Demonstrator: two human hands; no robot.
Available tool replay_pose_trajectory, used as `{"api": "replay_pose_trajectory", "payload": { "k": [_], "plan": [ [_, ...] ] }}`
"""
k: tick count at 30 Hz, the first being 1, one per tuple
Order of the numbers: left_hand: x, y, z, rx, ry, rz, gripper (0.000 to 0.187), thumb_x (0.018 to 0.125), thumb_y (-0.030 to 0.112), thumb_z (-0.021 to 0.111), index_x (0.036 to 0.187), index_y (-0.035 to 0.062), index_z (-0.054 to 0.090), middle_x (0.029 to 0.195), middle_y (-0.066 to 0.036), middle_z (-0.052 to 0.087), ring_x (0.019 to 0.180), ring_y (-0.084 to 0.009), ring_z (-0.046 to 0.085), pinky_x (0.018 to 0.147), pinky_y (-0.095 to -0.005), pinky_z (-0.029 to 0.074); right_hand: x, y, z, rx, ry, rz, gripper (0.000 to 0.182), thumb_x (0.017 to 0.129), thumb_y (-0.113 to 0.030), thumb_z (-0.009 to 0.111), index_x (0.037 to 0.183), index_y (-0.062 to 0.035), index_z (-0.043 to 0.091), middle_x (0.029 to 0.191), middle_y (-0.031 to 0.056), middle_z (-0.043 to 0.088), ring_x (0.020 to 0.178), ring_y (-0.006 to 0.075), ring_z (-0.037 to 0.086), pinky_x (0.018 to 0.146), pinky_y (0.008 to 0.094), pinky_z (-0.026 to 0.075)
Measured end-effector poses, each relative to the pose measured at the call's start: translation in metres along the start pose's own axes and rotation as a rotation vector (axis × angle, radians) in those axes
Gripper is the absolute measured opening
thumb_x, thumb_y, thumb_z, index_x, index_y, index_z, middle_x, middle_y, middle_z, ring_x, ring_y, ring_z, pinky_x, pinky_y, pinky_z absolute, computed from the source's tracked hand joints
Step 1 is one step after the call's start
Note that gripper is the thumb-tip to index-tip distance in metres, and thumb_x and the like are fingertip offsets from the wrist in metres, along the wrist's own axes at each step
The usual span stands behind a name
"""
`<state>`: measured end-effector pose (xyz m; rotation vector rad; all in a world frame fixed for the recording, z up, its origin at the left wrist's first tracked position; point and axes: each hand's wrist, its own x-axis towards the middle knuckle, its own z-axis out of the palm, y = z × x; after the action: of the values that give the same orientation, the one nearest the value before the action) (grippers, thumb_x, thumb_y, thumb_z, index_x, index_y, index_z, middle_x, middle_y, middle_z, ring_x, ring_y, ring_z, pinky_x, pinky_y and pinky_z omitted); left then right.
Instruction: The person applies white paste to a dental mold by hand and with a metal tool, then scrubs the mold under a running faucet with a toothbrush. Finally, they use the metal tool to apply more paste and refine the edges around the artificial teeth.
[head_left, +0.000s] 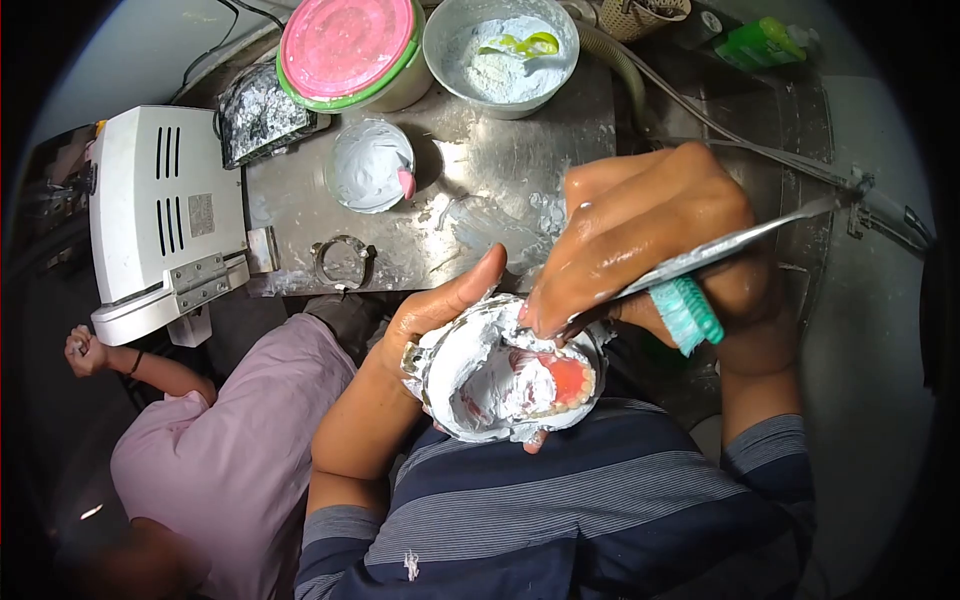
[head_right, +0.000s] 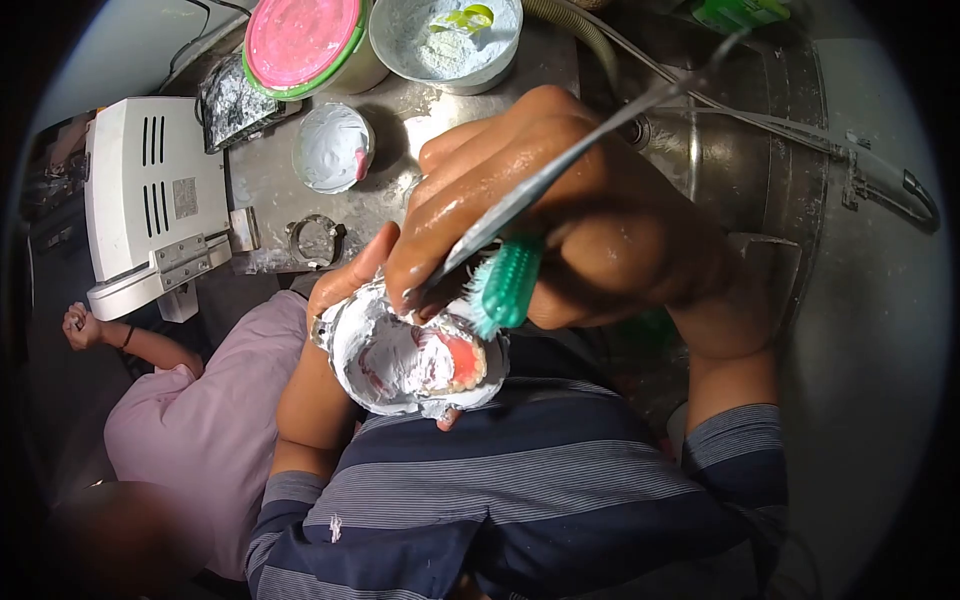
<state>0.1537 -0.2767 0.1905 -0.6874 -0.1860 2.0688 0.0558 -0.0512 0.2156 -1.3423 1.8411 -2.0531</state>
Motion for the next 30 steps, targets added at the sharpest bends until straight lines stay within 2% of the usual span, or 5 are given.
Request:
{"api": "replay_pose_trajectory", "payload": {
  "k": [12, 15, 19, 28, 30],
  "plan": [
    [0.008, 0.001, -0.010, -0.190, -0.242, -0.021, 0.074, 0.107, 0.052, 0.043, 0.149, -0.0093, 0.041, 0.133, -0.035, 0.058, 0.118, -0.0471, 0.062, 0.099, -0.0615, 0.053, -0.010, 0.001, 0.005, -0.002, 0.137, 0.004, 0.017, 0.084, -0.018, 0.076, 0.084, -0.0006, 0.077, 0.080, 0.0132, 0.078, 0.067, 0.0217, 0.074, 0.054, 0.0308, 0.047],
    [0.003, 0.003, 0.012, 0.093, 0.304, 0.202, 0.063, 0.104, 0.046, 0.057, 0.129, -0.0119, 0.058, 0.120, -0.031, 0.069, 0.100, -0.0436, 0.072, 0.083, -0.0616, 0.060, -0.012, -0.003, -0.006, -0.071, 0.100, 0.041, 0.018, 0.080, -0.018, 0.079, 0.082, -0.0004, 0.077, 0.079, 0.0119, 0.078, 0.068, 0.0222, 0.074, 0.055, 0.0297, 0.048],
    [0.003, 0.015, -0.002, 0.196, 0.358, 0.347, 0.056, 0.106, 0.042, 0.055, 0.128, -0.0092, 0.060, 0.118, -0.029, 0.070, 0.099, -0.0385, 0.074, 0.081, -0.0542, 0.062, -0.016, -0.010, -0.008, -0.108, 0.140, 0.099, 0.015, 0.077, -0.015, 0.083, 0.080, -0.0022, 0.076, 0.078, 0.0114, 0.078, 0.069, 0.0217, 0.075, 0.055, 0.0296, 0.048],
    [0.012, 0.034, 0.005, -0.024, 0.017, 0.357, 0.076, 0.105, 0.060, 0.034, 0.147, -0.0006, 0.050, 0.133, -0.034, 0.061, 0.101, -0.0591, 0.067, 0.069, -0.0745, 0.055, -0.020, -0.022, 0.000, -0.170, 0.186, 0.205, 0.010, 0.081, -0.011, 0.083, 0.085, -0.0054, 0.076, 0.081, 0.0112, 0.079, 0.069, 0.0200, 0.075, 0.058, 0.0284, 0.049],
    [0.025, 0.035, 0.005, 0.263, -0.353, 0.196, 0.078, 0.102, 0.064, 0.035, 0.146, 0.0009, 0.051, 0.135, -0.034, 0.060, 0.097, -0.0591, 0.067, 0.057, -0.0752, 0.053, -0.023, -0.014, 0.006, -0.194, 0.269, 0.169, 0.011, 0.080, -0.006, 0.083, 0.087, -0.0033, 0.076, 0.085, 0.0125, 0.079, 0.070, 0.0211, 0.074, 0.059, 0.0291, 0.051]
  ]
}}
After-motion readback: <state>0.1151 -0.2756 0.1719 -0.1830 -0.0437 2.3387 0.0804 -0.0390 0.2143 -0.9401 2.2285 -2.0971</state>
